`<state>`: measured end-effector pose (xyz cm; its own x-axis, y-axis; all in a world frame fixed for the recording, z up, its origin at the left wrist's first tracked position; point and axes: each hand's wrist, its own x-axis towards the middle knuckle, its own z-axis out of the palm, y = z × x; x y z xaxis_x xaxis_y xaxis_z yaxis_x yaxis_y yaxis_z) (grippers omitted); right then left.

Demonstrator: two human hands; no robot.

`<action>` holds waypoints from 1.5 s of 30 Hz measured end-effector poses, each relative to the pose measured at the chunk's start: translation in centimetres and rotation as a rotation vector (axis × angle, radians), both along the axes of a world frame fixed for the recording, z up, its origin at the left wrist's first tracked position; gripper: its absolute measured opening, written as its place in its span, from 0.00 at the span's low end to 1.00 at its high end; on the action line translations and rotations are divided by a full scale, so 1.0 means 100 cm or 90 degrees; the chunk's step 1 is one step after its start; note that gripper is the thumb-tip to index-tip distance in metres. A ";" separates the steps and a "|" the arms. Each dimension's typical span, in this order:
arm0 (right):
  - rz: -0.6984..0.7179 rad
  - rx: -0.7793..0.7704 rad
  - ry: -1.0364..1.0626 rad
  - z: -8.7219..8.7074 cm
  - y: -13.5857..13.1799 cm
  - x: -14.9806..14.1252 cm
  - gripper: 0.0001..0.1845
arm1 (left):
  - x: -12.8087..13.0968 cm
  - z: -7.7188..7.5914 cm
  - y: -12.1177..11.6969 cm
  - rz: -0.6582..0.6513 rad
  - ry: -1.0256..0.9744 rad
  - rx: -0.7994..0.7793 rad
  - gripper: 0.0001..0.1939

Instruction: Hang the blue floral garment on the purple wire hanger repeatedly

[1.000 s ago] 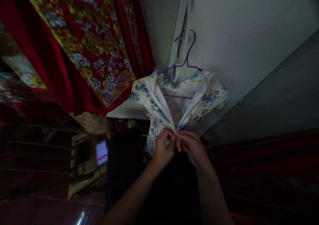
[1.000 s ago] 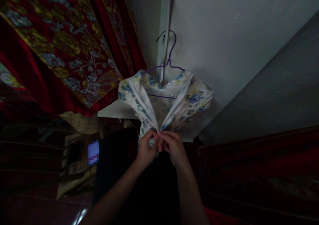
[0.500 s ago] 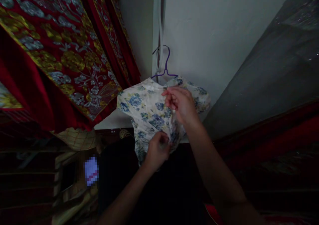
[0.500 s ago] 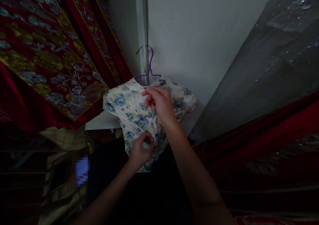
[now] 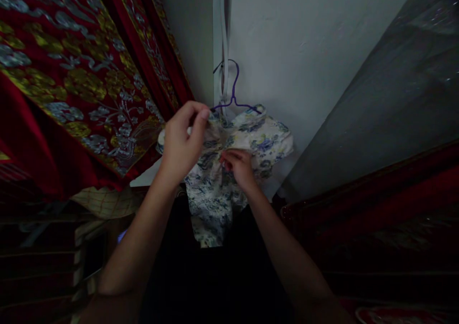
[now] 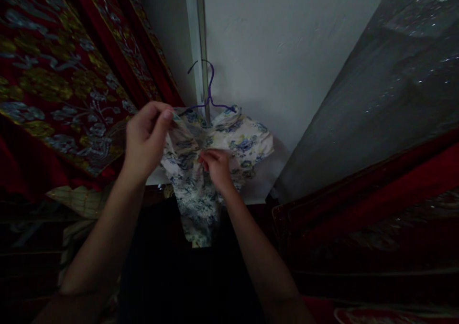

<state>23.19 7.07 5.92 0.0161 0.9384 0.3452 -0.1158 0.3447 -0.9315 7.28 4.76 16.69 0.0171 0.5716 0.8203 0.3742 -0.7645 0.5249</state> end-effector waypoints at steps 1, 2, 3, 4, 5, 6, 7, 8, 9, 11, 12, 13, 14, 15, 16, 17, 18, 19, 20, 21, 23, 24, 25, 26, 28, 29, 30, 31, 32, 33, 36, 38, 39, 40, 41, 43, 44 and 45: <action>0.014 -0.034 0.007 -0.014 -0.003 -0.001 0.17 | -0.015 0.000 0.004 -0.021 -0.101 -0.020 0.08; 0.028 -0.065 0.016 -0.027 -0.009 -0.001 0.17 | -0.033 -0.002 0.009 -0.044 -0.206 -0.051 0.08; 0.036 -0.090 0.031 -0.038 -0.017 0.000 0.17 | -0.052 -0.006 0.014 -0.056 -0.325 -0.095 0.07; 0.044 -0.111 0.051 -0.048 -0.028 0.000 0.17 | -0.069 -0.014 0.020 -0.068 -0.432 -0.174 0.06; 0.050 -0.129 0.076 -0.055 -0.039 0.000 0.17 | -0.084 -0.025 0.024 -0.059 -0.482 -0.223 0.09; 0.054 -0.146 0.105 -0.061 -0.051 -0.001 0.17 | -0.096 -0.040 0.026 -0.055 -0.504 -0.270 0.12; 0.055 -0.161 0.132 -0.066 -0.062 -0.002 0.16 | -0.102 -0.058 0.026 -0.055 -0.514 -0.315 0.13; 0.054 -0.175 0.155 -0.069 -0.072 -0.005 0.17 | -0.103 -0.079 0.023 -0.051 -0.530 -0.347 0.13; 0.052 -0.186 0.174 -0.072 -0.081 -0.007 0.17 | -0.099 -0.102 0.019 -0.048 -0.542 -0.381 0.13; 0.053 -0.205 0.192 -0.075 -0.094 -0.014 0.18 | -0.080 -0.149 0.004 -0.043 -0.648 -0.498 0.12; 0.056 -0.212 0.194 -0.075 -0.098 -0.017 0.18 | -0.067 -0.171 -0.004 -0.041 -0.668 -0.530 0.12; 0.063 -0.217 0.191 -0.075 -0.102 -0.019 0.19 | -0.054 -0.191 -0.013 -0.043 -0.674 -0.549 0.12; 0.075 -0.220 0.183 -0.075 -0.105 -0.020 0.19 | -0.041 -0.207 -0.022 -0.045 -0.678 -0.567 0.11; 0.088 -0.223 0.170 -0.075 -0.108 -0.021 0.19 | -0.029 -0.220 -0.029 -0.046 -0.675 -0.577 0.11; 0.102 -0.224 0.153 -0.074 -0.109 -0.020 0.20 | -0.019 -0.228 -0.036 -0.048 -0.674 -0.585 0.11; 0.120 -0.226 0.130 -0.073 -0.111 -0.019 0.20 | -0.011 -0.232 -0.041 -0.049 -0.673 -0.589 0.12; 0.143 -0.230 0.103 -0.073 -0.111 -0.017 0.20 | -0.006 -0.233 -0.044 -0.048 -0.672 -0.590 0.12; 0.170 -0.236 0.072 -0.073 -0.111 -0.013 0.21 | -0.003 -0.229 -0.047 -0.052 -0.671 -0.582 0.12; 0.188 -0.239 0.041 -0.074 -0.110 -0.009 0.22 | -0.002 -0.223 -0.049 -0.063 -0.672 -0.564 0.12; 0.188 -0.237 0.016 -0.075 -0.108 -0.005 0.23 | -0.003 -0.214 -0.051 -0.086 -0.675 -0.536 0.12; 0.112 -0.214 0.000 -0.080 -0.104 0.003 0.25 | -0.002 -0.193 -0.058 -0.172 -0.679 -0.466 0.12; 0.049 -0.195 0.003 -0.082 -0.101 0.006 0.26 | -0.001 -0.182 -0.064 -0.224 -0.676 -0.434 0.13; -0.005 -0.177 0.006 -0.084 -0.100 0.008 0.27 | 0.003 -0.172 -0.070 -0.276 -0.663 -0.414 0.14; -0.032 -0.167 0.008 -0.085 -0.099 0.009 0.28 | 0.008 -0.163 -0.078 -0.320 -0.635 -0.407 0.15; 0.014 -0.178 0.021 -0.082 -0.101 0.008 0.32 | 0.021 -0.147 -0.094 -0.365 -0.515 -0.410 0.14; 0.070 -0.190 0.040 -0.078 -0.103 0.006 0.36 | 0.027 -0.139 -0.100 -0.359 -0.427 -0.404 0.13; 0.133 -0.201 0.069 -0.072 -0.106 0.005 0.40 | 0.032 -0.132 -0.104 -0.336 -0.329 -0.385 0.12; 0.193 -0.204 0.098 -0.064 -0.108 0.004 0.43 | 0.034 -0.124 -0.106 -0.298 -0.233 -0.351 0.10; 0.249 -0.196 0.114 -0.056 -0.109 0.003 0.43 | 0.034 -0.116 -0.105 -0.253 -0.144 -0.309 0.09; 0.300 -0.178 0.105 -0.045 -0.109 0.004 0.41 | 0.031 -0.109 -0.101 -0.208 -0.069 -0.266 0.08; 0.400 -0.112 -0.026 -0.011 -0.100 0.012 0.27 | 0.009 -0.092 -0.079 -0.128 0.057 -0.184 0.19; 0.394 -0.073 -0.143 0.013 -0.084 0.021 0.17 | -0.008 -0.090 -0.063 -0.168 0.088 -0.223 0.31; 0.364 -0.044 -0.189 0.024 -0.073 0.026 0.12 | -0.015 -0.094 -0.057 -0.213 0.112 -0.275 0.32; 0.313 -0.004 -0.222 0.033 -0.060 0.031 0.10 | -0.021 -0.099 -0.052 -0.259 0.156 -0.341 0.31; 0.242 0.045 -0.241 0.041 -0.045 0.036 0.09 | -0.026 -0.107 -0.049 -0.287 0.219 -0.412 0.27; 0.061 0.149 -0.227 0.049 -0.010 0.042 0.06 | -0.034 -0.123 -0.047 -0.252 0.367 -0.510 0.21; -0.026 0.187 -0.208 0.048 0.008 0.044 0.06 | -0.037 -0.129 -0.048 -0.202 0.426 -0.528 0.19; -0.086 0.204 -0.193 0.045 0.026 0.044 0.07 | -0.040 -0.133 -0.049 -0.149 0.463 -0.532 0.18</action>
<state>27.57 9.63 10.41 -0.0149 0.7804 0.6251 0.2110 0.6136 -0.7609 3.29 -0.10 3.36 0.5125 0.8561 -0.0656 0.6934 -0.3676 0.6198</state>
